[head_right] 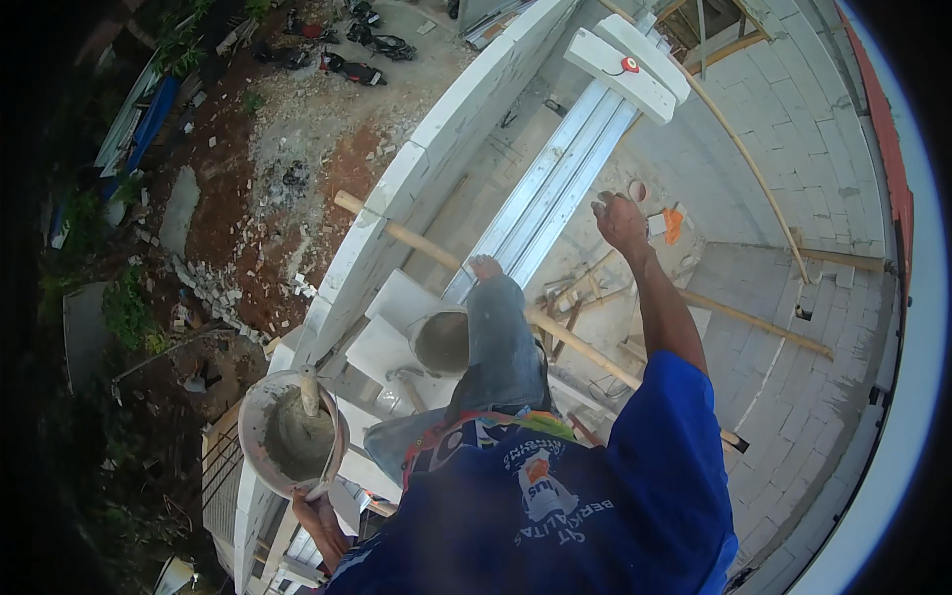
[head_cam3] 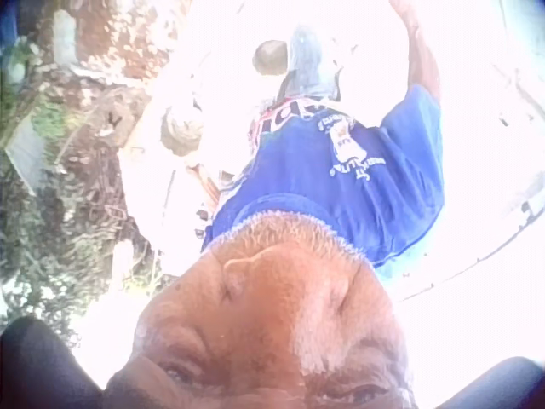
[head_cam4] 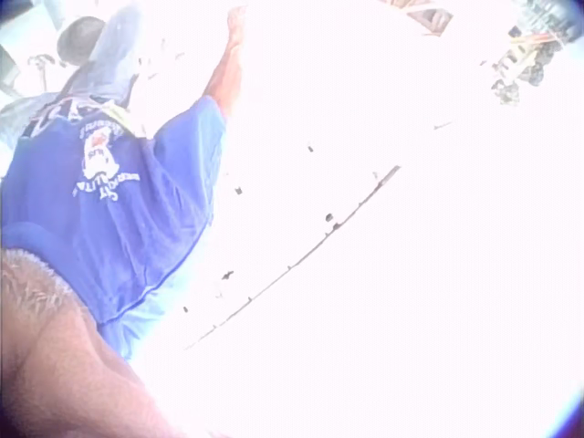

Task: Applying mortar to a lightweight concrete block and positioning it onto a wall under construction.

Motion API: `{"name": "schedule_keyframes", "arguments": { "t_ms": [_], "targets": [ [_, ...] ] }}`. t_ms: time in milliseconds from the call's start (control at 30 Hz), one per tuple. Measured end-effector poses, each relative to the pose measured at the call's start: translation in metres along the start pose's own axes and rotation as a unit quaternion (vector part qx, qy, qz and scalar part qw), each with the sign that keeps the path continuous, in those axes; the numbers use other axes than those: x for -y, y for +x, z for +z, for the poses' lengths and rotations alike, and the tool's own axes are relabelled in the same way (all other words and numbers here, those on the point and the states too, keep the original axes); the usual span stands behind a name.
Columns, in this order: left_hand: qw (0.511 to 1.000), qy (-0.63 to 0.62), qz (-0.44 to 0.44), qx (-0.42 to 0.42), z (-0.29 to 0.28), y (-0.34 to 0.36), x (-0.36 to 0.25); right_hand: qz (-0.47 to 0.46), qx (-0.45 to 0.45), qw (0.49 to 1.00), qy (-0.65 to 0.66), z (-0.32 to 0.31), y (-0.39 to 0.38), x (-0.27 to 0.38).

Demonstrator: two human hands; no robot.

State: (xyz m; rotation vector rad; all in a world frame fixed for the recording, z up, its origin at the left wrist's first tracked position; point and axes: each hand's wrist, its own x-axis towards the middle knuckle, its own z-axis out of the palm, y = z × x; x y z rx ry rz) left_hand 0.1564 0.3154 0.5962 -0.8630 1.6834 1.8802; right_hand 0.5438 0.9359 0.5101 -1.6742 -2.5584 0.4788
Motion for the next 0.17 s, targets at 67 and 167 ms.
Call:
{"name": "schedule_keyframes", "arguments": {
  "t_ms": [67, 167],
  "targets": [
    [1.000, 0.004, -0.016, -0.004, 0.051, -0.003, 0.006, -0.020, -0.001, 1.000, 0.003, -0.004, 0.040, -0.023],
    [0.998, 0.032, -0.001, 0.049, 0.132, -0.006, 0.018, 0.057, 0.061, 0.996, -0.009, -0.021, 0.090, -0.060]
  ]
}}
